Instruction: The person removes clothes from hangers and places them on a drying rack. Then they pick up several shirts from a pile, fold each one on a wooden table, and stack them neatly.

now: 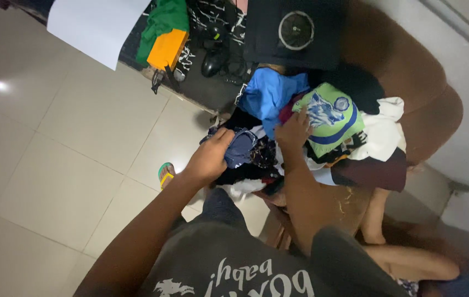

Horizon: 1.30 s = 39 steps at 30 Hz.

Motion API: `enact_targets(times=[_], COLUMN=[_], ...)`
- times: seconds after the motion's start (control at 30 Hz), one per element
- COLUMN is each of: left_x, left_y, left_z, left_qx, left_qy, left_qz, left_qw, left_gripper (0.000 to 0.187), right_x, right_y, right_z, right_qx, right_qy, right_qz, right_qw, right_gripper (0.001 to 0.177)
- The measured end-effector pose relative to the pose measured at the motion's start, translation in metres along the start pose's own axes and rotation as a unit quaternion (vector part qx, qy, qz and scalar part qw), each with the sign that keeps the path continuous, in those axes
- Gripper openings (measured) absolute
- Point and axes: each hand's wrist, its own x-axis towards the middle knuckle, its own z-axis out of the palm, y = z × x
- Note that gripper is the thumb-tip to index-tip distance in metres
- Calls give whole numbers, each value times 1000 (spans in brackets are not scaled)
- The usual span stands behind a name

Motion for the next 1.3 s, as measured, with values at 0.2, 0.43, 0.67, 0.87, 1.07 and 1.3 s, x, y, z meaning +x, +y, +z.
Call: enact_targets(times=[0.2, 0.43, 0.67, 0.87, 1.07, 1.3], left_x=[2, 9, 29, 25, 9, 4], left_y=[9, 33, 44, 2, -5, -13], left_z=[-4, -27, -29, -4, 1, 11], left_qx=[-17, -11, 41, 72, 46, 42], left_qy=[37, 4, -58, -150, -113, -79], left_qz=[34, 82, 200, 145, 47, 31], left_qw=[999, 997, 977, 975, 991, 996], left_gripper=[49, 59, 57, 62, 66, 56], right_x=[4, 7, -43, -28, 12, 28], right_y=[37, 12, -65, -38, 29, 28], right_z=[-5, -166, -245, -188, -5, 24], right_qx=[176, 345, 537, 649, 234, 90], right_qy=[231, 379, -197, -339, -55, 65], right_qz=[44, 82, -121, -79, -2, 161], right_qw=[956, 855, 811, 677, 971, 981], right_gripper=[10, 10, 12, 8, 21, 41])
